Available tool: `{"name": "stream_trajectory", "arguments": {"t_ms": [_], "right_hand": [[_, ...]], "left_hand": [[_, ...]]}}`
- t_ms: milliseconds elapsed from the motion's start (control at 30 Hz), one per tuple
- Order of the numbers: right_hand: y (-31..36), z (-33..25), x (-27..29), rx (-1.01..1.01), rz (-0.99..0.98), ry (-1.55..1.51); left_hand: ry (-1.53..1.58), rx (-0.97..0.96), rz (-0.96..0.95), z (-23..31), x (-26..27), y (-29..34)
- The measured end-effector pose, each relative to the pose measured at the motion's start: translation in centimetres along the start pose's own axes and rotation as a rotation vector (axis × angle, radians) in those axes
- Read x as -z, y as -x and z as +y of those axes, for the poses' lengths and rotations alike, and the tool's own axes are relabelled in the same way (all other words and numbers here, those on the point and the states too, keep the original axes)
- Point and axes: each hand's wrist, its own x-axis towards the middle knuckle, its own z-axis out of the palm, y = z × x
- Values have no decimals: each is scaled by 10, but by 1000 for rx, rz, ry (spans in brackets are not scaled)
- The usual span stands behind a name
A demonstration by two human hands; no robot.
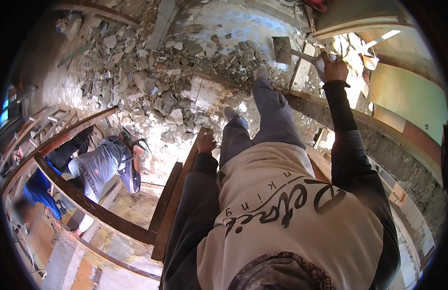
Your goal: The person uses a pickaxe to break up a concrete floor, repeatedly striking and prying at the surface to create rubble. Other workers are visible nearby, but the camera wearer focuses on breaking the floor in a confined area.
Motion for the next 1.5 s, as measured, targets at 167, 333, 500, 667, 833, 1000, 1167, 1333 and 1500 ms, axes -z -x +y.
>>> {"name": "stream_trajectory", "arguments": {"t_ms": [167, 333, 500, 667, 833, 1000, 1167, 1333, 1500], "right_hand": [[4, 4, -2, -123, 62, -187], [13, 19, -9, -76, 19, -84], [21, 35, -9, 180, 88, 344], [18, 30, -3, 50, 119, 184], [27, 18, -1, -10, 100, -1], [29, 16, 0, -158, 74, -128], [7, 17, -3, -91, 38, -87], [-5, 9, -9, -155, 68, -127], [1, -6, -6, -96, 43, -137]], "left_hand": [[661, 120, 42, 19, 2, -11], [645, -170, 128, 19, 6, -26], [627, -59, 108, 1, 9, -19], [260, 85, 113, -21, 21, 2], [-106, -177, 52, -44, 23, -5], [431, -189, 124, -32, 9, -29], [680, -104, 217, 12, 16, -11], [933, 262, 220, 9, 29, 13], [183, -414, 284, -44, 7, -8]]}}
